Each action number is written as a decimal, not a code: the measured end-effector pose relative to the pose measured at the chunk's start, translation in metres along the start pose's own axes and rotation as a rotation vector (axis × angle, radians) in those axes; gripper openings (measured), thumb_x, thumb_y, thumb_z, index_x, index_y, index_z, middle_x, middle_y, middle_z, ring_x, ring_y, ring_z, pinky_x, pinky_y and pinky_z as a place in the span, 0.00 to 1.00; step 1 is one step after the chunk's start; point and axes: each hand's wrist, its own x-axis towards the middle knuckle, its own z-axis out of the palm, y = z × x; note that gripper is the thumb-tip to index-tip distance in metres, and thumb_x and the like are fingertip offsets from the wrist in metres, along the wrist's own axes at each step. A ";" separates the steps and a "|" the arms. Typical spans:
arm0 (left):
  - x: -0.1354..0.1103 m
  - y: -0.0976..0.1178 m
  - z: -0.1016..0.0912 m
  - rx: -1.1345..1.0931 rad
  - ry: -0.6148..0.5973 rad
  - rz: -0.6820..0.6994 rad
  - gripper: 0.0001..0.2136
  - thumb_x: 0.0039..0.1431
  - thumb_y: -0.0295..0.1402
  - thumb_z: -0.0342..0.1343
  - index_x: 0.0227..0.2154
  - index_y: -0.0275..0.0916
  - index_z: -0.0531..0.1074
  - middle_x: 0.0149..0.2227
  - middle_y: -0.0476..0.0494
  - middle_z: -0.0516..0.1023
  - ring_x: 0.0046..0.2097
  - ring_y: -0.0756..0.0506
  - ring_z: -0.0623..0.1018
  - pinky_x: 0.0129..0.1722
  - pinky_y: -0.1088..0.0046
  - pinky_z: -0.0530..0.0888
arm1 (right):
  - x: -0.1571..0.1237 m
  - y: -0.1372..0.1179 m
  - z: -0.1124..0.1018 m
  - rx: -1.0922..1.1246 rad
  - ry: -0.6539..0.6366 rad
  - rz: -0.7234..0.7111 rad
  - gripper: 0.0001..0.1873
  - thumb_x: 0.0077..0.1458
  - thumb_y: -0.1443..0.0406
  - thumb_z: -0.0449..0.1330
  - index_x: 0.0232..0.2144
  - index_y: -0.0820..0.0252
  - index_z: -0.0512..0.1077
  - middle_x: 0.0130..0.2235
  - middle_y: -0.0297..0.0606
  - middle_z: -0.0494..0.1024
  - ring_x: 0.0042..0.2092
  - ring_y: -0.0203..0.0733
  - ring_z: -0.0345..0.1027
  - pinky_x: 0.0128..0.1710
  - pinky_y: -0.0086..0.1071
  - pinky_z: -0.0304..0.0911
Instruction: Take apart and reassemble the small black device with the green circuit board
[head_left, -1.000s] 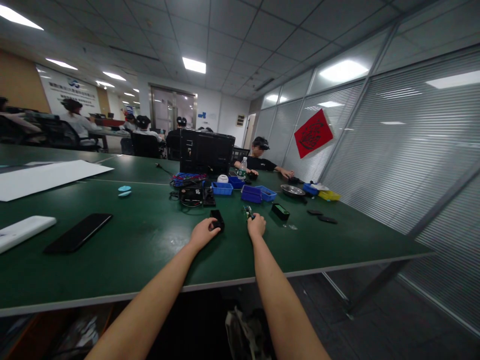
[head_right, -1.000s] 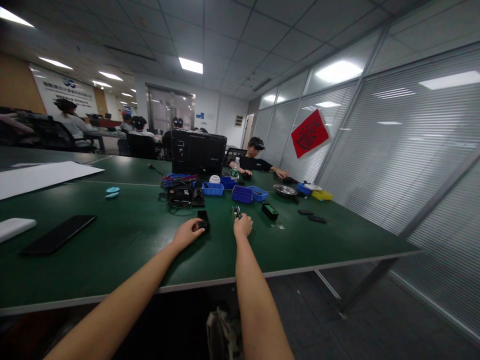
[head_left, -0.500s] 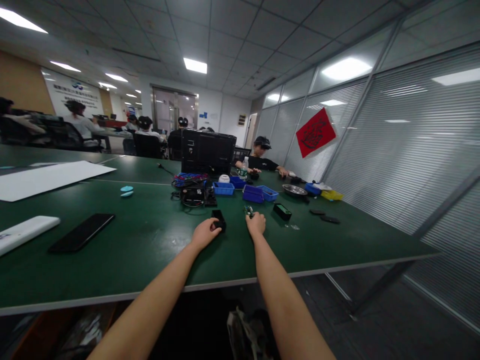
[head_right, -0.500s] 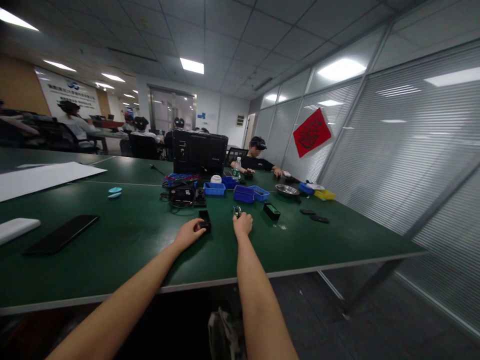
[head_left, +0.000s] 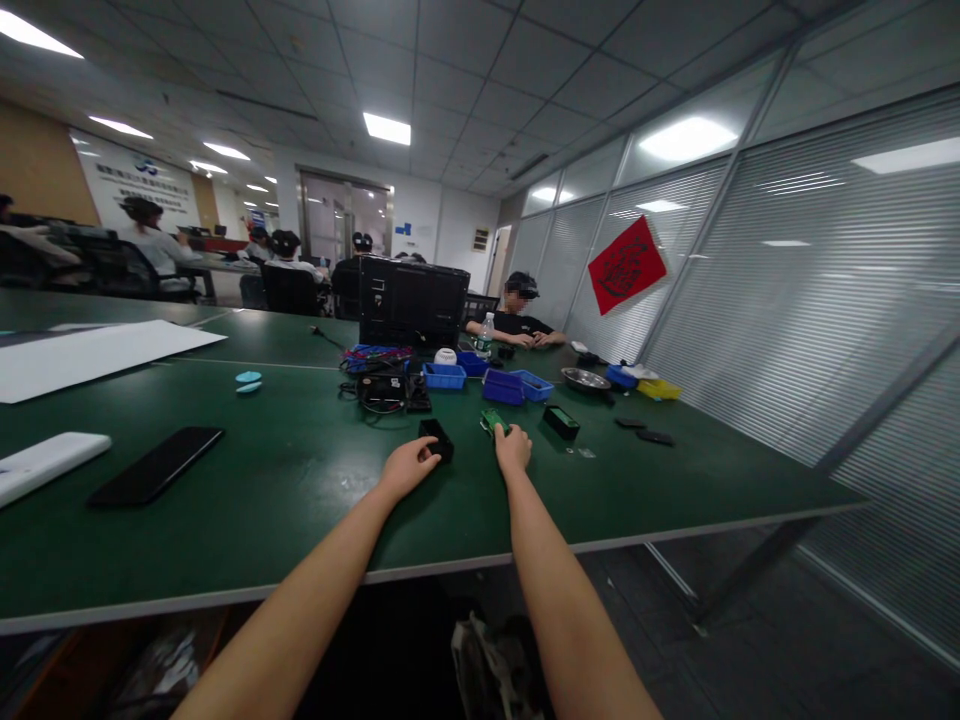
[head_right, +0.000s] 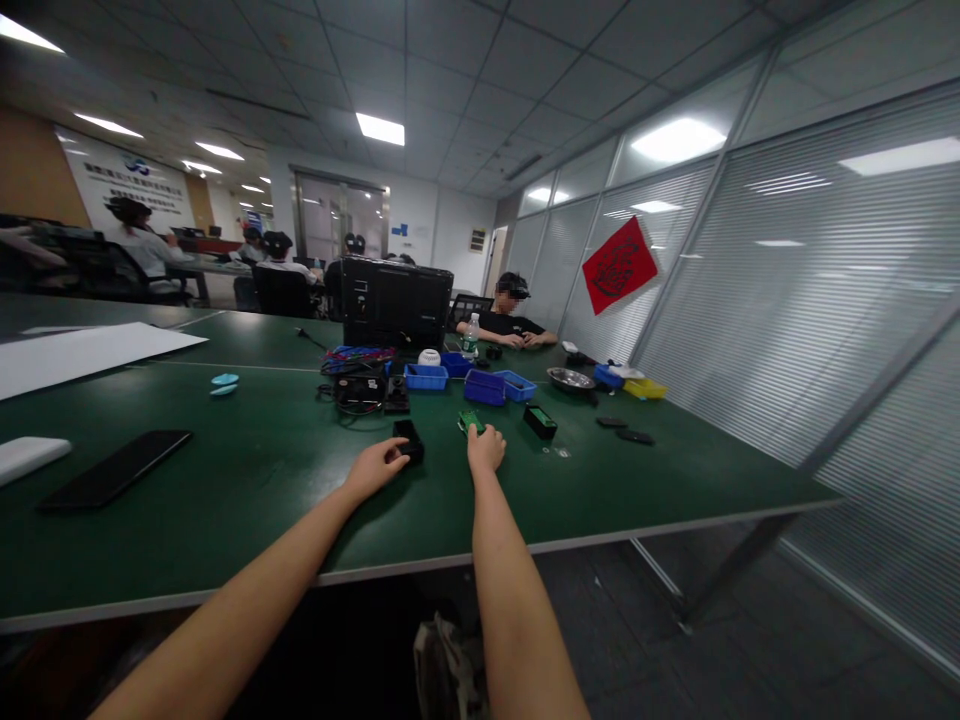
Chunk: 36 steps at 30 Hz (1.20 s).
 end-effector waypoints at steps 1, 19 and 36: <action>0.000 0.000 0.000 -0.010 -0.015 0.011 0.18 0.50 0.38 0.51 0.46 0.45 0.67 0.31 0.51 0.75 0.31 0.51 0.72 0.31 0.77 0.66 | 0.000 0.000 0.000 -0.003 0.008 -0.001 0.28 0.51 0.53 0.49 0.48 0.68 0.65 0.46 0.54 0.69 0.47 0.52 0.61 0.44 0.37 0.54; 0.008 -0.014 -0.005 -0.123 0.273 -0.217 0.15 0.50 0.31 0.50 0.43 0.38 0.68 0.33 0.48 0.75 0.33 0.50 0.72 0.38 0.74 0.69 | 0.004 0.002 0.008 -0.021 -0.027 -0.092 0.24 0.48 0.61 0.54 0.48 0.63 0.65 0.45 0.49 0.69 0.46 0.48 0.62 0.45 0.35 0.55; 0.006 -0.008 -0.005 0.086 0.112 -0.138 0.32 0.46 0.38 0.56 0.56 0.40 0.56 0.52 0.41 0.66 0.51 0.41 0.66 0.50 0.67 0.62 | -0.019 -0.021 0.015 0.376 -0.404 -0.518 0.22 0.41 0.69 0.55 0.43 0.63 0.70 0.37 0.38 0.72 0.37 0.37 0.64 0.41 0.30 0.60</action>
